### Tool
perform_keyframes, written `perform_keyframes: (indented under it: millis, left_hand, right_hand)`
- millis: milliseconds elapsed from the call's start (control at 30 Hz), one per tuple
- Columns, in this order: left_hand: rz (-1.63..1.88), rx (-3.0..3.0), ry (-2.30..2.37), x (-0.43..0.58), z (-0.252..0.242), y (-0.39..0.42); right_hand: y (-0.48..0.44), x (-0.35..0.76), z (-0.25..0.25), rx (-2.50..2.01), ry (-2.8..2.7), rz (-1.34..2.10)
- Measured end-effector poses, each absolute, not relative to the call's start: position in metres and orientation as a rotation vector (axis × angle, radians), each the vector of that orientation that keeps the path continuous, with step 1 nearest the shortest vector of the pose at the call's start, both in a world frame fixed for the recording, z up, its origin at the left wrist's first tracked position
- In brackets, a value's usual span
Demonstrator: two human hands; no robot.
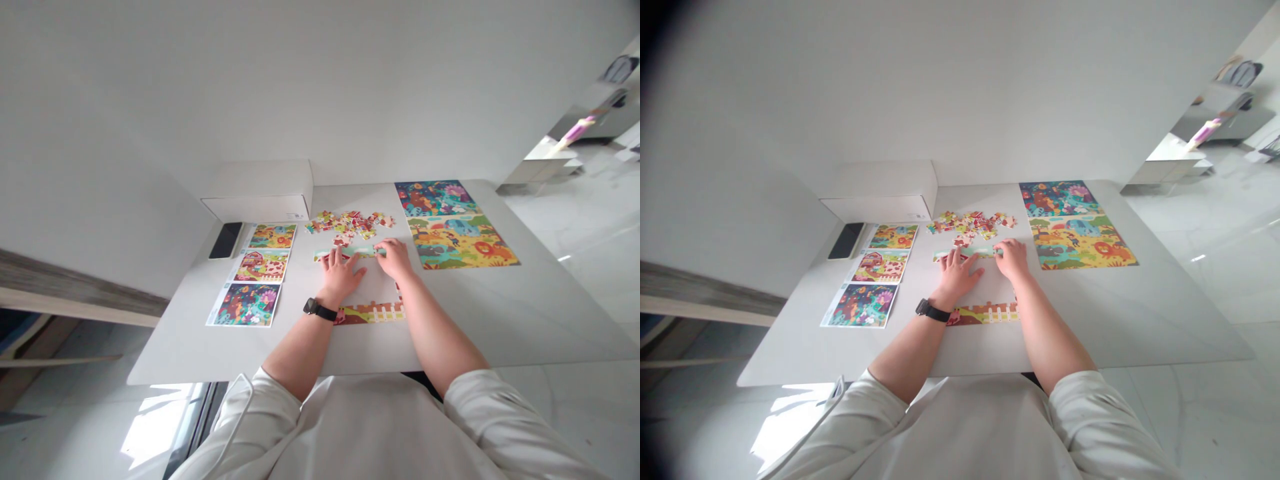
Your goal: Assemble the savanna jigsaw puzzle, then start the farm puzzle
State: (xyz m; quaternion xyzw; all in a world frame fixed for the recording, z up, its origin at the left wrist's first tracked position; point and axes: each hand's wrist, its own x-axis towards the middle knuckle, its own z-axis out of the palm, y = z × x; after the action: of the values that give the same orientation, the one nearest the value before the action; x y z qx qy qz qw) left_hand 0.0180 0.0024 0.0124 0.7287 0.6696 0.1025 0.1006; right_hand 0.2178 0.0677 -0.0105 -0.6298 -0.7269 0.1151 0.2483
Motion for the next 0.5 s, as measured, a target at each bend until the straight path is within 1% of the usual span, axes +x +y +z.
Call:
perform_keyframes:
  millis: [500]
  left_hand:
    - [0.292,2.154,1.992,0.0209,0.0109,0.0039]
  right_hand:
    - [0.0711,0.2215,-0.0112,-1.651,-2.015,0.297]
